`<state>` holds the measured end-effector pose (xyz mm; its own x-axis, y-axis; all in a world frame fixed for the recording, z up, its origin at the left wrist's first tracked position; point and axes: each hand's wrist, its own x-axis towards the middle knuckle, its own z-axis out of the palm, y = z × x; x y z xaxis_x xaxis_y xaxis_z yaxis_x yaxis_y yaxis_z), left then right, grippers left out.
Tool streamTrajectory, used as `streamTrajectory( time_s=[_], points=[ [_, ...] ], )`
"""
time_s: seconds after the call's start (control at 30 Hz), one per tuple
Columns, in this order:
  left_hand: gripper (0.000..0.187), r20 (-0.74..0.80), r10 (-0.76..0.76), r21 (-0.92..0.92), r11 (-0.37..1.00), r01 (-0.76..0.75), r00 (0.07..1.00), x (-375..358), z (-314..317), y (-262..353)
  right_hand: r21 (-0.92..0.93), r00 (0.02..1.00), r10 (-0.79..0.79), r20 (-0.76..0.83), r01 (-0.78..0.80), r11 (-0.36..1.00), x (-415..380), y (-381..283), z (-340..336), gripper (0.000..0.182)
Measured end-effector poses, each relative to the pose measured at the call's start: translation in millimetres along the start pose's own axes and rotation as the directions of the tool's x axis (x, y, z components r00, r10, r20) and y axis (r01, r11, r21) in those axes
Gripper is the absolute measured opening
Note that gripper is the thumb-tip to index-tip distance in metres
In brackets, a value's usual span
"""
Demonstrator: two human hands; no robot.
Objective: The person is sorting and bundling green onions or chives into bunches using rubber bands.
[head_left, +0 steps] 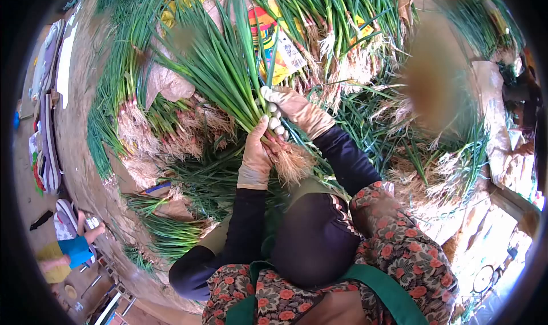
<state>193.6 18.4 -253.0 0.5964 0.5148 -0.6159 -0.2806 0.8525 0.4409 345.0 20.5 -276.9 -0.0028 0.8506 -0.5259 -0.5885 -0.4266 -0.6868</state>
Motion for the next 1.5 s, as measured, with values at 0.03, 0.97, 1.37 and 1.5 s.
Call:
streamTrajectory(
  time_s=[0.03, 0.97, 1.37, 1.5],
  points=[
    [0.027, 0.14, 0.05, -0.089, 0.995, -0.038, 0.989, 1.1, -1.7, -0.9, -0.227, 0.993, -0.118, -0.005, 0.114, 0.967, 12.9, 2.2, -0.6, 0.03],
    [0.028, 0.166, 0.144, -0.272, 0.958, -0.096, 0.975, 11.1, 23.5, 19.2, -0.937, 0.601, -0.739, -0.305, -0.327, 0.121, 12.4, -114.2, -124.2, 0.04],
    [0.035, -0.061, 0.076, 0.03, 0.997, -0.074, 0.995, 14.5, 23.2, 15.5, -0.976, 0.963, -0.174, 0.204, 0.214, 0.04, -83.7, 13.9, -17.3, 0.026],
    [0.032, -0.036, -0.034, -0.021, 0.999, 0.033, 0.999, 9.0, 8.6, 9.3, -0.36, 0.928, -0.107, 0.357, 0.243, 0.901, -59.0, 12.7, -48.8, 0.057]
  ],
)
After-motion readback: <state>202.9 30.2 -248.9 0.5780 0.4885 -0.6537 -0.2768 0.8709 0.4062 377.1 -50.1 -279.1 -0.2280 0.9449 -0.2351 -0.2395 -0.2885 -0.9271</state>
